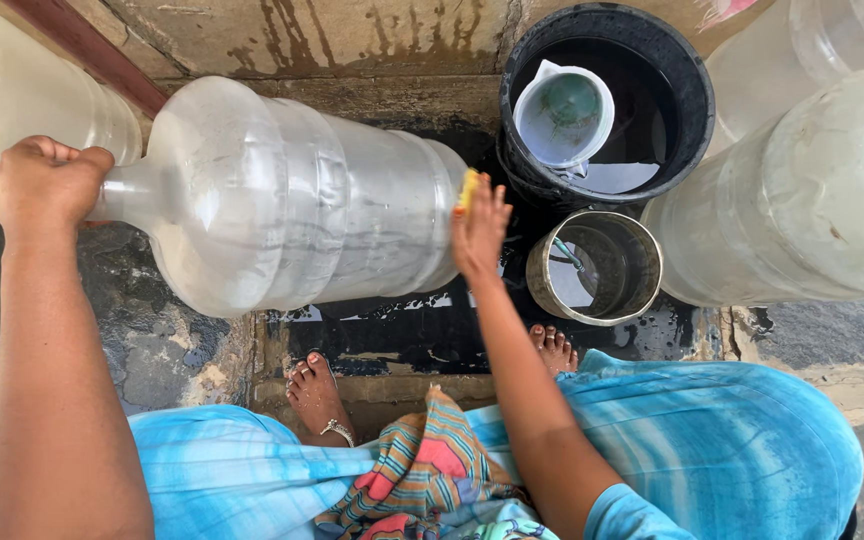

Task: The person scrubs the inside of a large plastic water dispenser bottle using a purple brush. They then scrub the exterior of the bottle with a yellow sponge, rotating it to clean all sides.

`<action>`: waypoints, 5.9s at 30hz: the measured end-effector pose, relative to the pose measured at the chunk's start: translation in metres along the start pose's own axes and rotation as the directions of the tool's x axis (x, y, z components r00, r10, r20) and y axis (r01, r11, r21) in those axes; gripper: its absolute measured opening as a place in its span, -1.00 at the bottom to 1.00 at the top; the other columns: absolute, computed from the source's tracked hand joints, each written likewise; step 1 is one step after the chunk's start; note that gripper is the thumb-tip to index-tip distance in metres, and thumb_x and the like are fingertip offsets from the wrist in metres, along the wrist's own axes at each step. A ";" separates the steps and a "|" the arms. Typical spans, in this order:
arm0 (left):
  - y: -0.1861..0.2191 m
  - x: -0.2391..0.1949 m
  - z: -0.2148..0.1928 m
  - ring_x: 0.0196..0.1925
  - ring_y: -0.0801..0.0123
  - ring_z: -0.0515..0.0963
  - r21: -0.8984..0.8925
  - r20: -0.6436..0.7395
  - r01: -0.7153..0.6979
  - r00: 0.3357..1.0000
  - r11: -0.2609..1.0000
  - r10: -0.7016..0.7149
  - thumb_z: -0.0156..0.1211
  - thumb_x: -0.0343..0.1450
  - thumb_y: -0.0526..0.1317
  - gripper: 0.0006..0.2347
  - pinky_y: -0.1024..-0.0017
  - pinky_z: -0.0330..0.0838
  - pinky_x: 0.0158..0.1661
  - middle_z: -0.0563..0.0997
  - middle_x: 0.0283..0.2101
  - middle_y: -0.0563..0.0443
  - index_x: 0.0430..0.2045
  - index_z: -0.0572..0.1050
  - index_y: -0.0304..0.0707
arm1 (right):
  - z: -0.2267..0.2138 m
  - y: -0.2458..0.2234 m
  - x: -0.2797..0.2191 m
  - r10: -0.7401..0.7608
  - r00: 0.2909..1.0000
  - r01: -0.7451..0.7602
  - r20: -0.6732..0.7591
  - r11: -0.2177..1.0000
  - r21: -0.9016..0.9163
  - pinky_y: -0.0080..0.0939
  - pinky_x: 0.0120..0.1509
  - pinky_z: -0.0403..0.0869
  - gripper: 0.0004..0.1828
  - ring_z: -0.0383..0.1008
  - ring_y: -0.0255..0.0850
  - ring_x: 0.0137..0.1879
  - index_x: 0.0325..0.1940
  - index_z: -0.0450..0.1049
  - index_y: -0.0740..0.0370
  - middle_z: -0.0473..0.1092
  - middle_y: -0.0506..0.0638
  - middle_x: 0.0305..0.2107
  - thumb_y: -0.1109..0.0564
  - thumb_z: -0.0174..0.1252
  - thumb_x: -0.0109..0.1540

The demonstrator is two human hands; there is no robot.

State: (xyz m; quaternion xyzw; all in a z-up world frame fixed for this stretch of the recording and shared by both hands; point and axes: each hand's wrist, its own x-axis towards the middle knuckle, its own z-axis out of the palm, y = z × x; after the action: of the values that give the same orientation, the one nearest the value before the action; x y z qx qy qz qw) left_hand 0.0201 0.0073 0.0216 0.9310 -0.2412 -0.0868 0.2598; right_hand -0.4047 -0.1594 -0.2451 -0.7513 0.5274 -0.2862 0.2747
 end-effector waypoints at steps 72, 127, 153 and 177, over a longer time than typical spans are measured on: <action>0.063 -0.036 0.038 -0.25 -0.08 0.65 -0.049 -0.256 -0.464 0.862 0.885 0.438 0.41 0.30 -0.08 -0.75 0.07 0.51 -0.21 0.63 -0.29 -0.21 -0.46 0.49 -0.24 | -0.041 -0.249 -0.081 -0.773 0.501 0.865 0.388 0.430 -0.260 0.18 0.68 -0.40 0.07 -0.33 0.06 0.68 0.63 0.08 0.07 -0.06 0.07 0.57 -0.67 -0.25 0.27; -0.008 0.018 0.021 -0.37 0.28 0.62 -0.019 -0.178 -0.582 0.802 0.813 0.570 0.35 0.30 -0.24 -0.85 0.31 0.52 -0.29 0.64 -0.37 -0.10 -0.49 0.50 -0.32 | 0.072 -0.053 -0.026 0.033 0.925 0.067 -0.377 0.966 0.249 -0.09 0.72 -0.07 -0.30 -0.39 0.06 0.74 0.66 -0.22 0.28 -0.26 0.21 0.62 -0.12 -0.28 0.55; 0.033 -0.020 -0.007 -0.56 0.23 0.65 0.064 0.094 -0.232 0.970 0.971 0.225 0.48 0.34 0.13 -0.43 0.39 0.54 -0.24 0.65 -0.42 -0.13 -0.06 0.43 -0.43 | 0.013 -0.158 -0.057 -0.066 0.968 0.144 -0.244 0.937 0.317 0.13 0.70 -0.21 -0.27 -0.24 0.17 0.68 0.64 -0.12 0.32 -0.10 0.30 0.57 -0.21 -0.52 0.52; 0.010 0.013 0.017 -0.20 0.00 0.65 0.096 -0.014 -0.394 0.918 0.914 0.397 0.55 0.26 0.11 -0.47 0.17 0.50 -0.10 0.62 -0.26 -0.25 -0.25 0.43 -0.35 | 0.012 -0.169 -0.053 -0.335 0.925 0.375 -0.181 0.880 0.291 0.12 0.80 -0.24 -0.08 -0.39 -0.04 0.76 0.69 -0.30 0.17 -0.26 0.15 0.63 -0.47 -0.73 0.44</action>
State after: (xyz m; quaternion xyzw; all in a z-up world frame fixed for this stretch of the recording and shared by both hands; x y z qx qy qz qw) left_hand 0.0222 -0.0142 0.0125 0.8752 -0.4239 -0.0060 0.2332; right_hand -0.3034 -0.0580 -0.1395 -0.7611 0.3431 -0.4600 0.3023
